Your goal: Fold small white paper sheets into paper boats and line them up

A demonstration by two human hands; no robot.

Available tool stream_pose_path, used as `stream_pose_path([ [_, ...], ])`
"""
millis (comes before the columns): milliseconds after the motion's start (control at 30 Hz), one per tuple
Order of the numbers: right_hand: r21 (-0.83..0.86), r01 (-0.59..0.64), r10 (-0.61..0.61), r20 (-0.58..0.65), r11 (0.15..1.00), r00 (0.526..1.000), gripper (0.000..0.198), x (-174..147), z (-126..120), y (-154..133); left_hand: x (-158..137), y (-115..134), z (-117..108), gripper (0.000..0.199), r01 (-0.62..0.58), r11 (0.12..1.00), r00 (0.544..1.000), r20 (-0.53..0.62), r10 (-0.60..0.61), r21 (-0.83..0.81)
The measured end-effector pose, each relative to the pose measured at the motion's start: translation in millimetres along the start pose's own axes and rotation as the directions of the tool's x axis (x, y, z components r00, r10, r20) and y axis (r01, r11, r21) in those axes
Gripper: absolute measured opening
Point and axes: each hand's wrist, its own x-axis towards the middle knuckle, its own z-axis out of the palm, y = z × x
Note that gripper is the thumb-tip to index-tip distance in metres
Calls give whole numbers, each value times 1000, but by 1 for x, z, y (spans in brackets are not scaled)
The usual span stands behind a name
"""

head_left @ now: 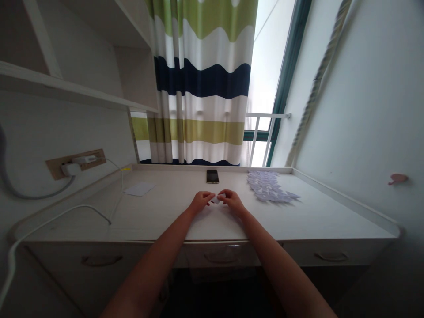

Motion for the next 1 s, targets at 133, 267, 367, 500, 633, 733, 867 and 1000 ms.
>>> stream_pose_path([
  [133, -74, 73, -83, -139, 995, 987, 29, 2, 0, 5, 1, -2, 0, 26, 16, 1000, 1000, -18, -16, -25],
  [267, -79, 103, -118, -222, 992, 968, 34, 5, 0, 12, 1, -1, 2, 22, 96, 992, 995, 5, -96, -85],
  [367, -81, 107, -123, -225, 991, 967, 33, 6, 1, 14, 0, -1, 4, 23, 133, 978, 991, 15, -133, -160],
  [500, -21, 81, -83, -120, 997, 989, 27, 3, 3, 10, -1, -1, 5, 26, 133, 969, 991, 20, -131, -210],
  [633, 83, 58, -55, -44, 995, 998, 24, 0, 5, 3, -2, 1, 6, 33, 138, 960, 990, 29, -135, -242],
  [733, 129, 51, -50, -16, 990, 999, 24, 0, 5, 1, -3, 4, 6, 36, 152, 950, 988, 36, -148, -274],
  [867, 186, 44, -48, 20, 982, 999, 25, 0, 5, 0, -4, 5, 6, 37, 136, 955, 991, 42, -130, -265],
  [1000, 220, 25, -36, 43, 975, 998, 26, -2, 5, -2, -3, 3, 6, 36, 97, 969, 995, 52, -87, -226],
])
